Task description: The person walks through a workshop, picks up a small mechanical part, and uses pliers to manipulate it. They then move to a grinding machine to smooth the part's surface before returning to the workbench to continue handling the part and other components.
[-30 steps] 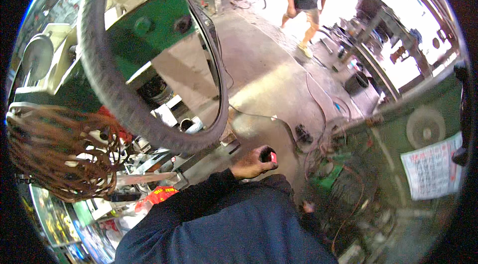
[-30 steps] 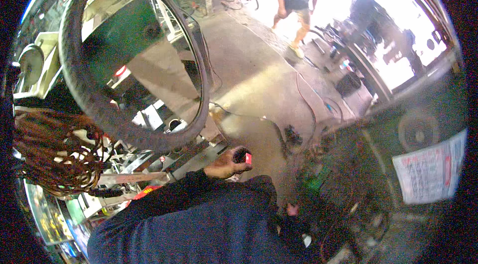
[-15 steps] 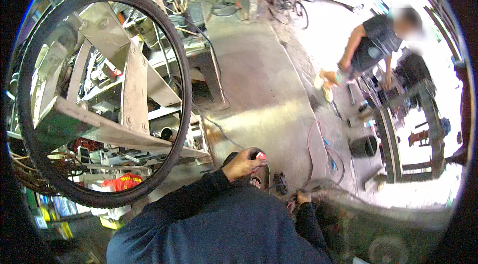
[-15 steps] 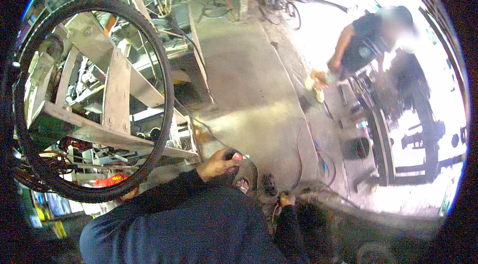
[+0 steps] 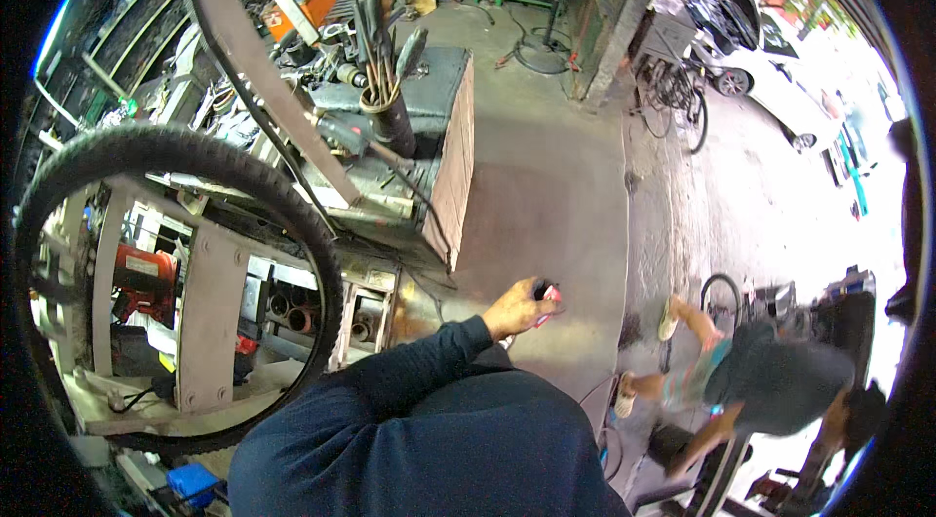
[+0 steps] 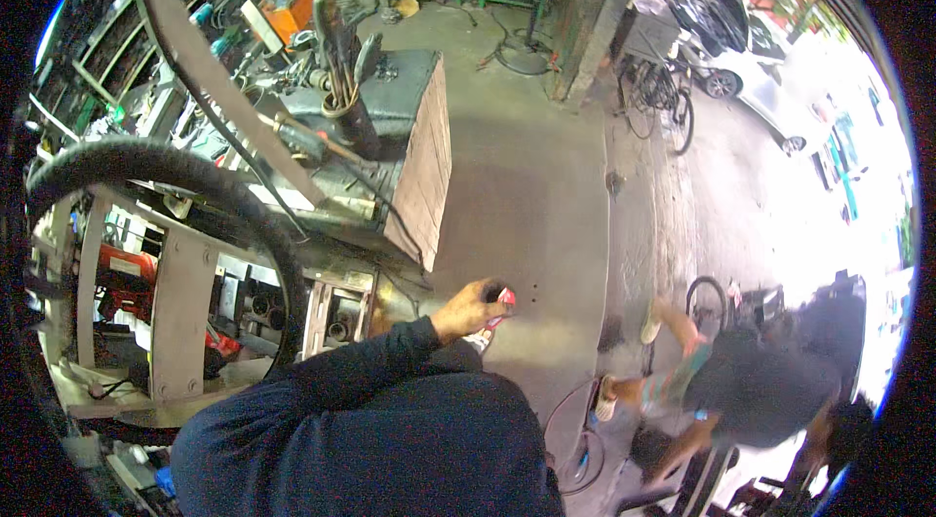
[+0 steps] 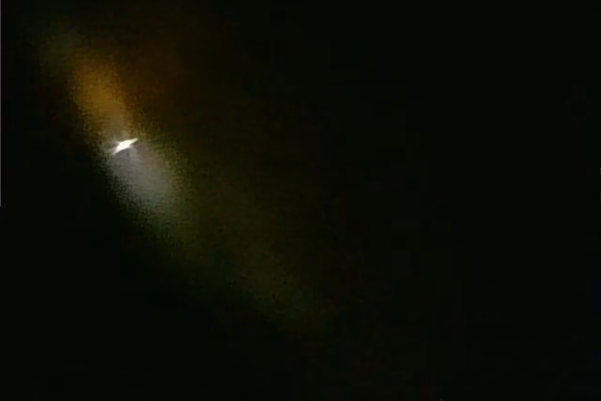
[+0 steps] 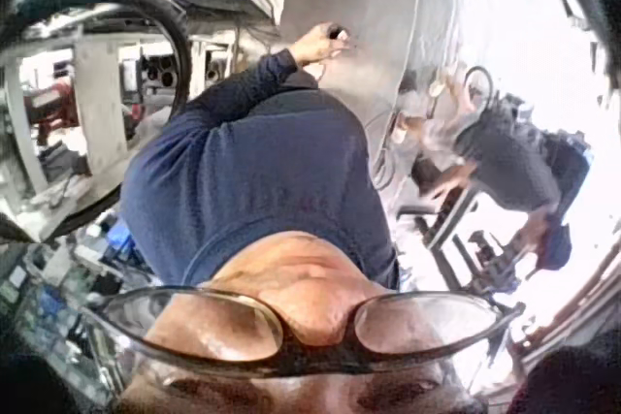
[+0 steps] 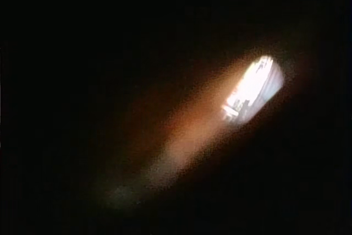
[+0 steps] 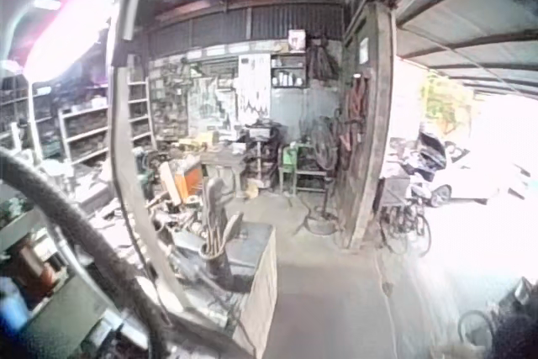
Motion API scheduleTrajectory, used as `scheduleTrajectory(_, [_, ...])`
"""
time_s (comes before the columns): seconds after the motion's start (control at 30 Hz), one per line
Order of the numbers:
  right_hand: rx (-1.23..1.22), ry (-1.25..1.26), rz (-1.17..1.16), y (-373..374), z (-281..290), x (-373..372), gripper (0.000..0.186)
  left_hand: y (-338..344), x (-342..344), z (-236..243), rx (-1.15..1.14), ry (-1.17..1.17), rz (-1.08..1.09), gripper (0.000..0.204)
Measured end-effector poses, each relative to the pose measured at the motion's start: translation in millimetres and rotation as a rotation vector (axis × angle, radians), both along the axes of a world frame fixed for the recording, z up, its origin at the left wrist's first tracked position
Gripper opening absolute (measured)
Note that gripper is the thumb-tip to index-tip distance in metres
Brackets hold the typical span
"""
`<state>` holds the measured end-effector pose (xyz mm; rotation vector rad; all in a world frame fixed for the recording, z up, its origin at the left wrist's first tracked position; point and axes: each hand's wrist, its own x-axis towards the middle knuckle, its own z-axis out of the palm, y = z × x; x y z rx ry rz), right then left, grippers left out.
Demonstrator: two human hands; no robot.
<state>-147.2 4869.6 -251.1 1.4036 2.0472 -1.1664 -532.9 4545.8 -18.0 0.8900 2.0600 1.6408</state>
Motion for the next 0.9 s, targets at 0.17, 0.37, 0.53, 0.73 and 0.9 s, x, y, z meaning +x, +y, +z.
scheduleTrajectory(0.17, [0.039,0.121,-0.16,158.3,72.2,-160.8,0.033,80.3,-131.7,83.4,-0.023,-0.364,0.085,0.032])
scheduleTrajectory(0.37, [-0.049,-0.017,0.028,281.0,32.3,-321.3,0.036,135.8,-249.0,52.6,-0.028,-0.396,0.311,0.031])
scheduleTrajectory(0.53, [-0.24,-0.229,0.247,341.7,-21.7,-470.3,0.039,170.4,-319.4,22.0,0.283,-0.747,0.609,0.025])
scheduleTrajectory(0.73, [-0.113,0.011,0.578,394.8,36.6,-786.4,0.024,174.4,-441.2,92.2,0.318,-0.377,0.769,0.024])
scheduleTrajectory(0.9, [-0.164,0.186,0.405,337.7,72.5,-998.7,0.02,177.1,-548.6,57.3,0.379,-0.559,0.868,0.03])
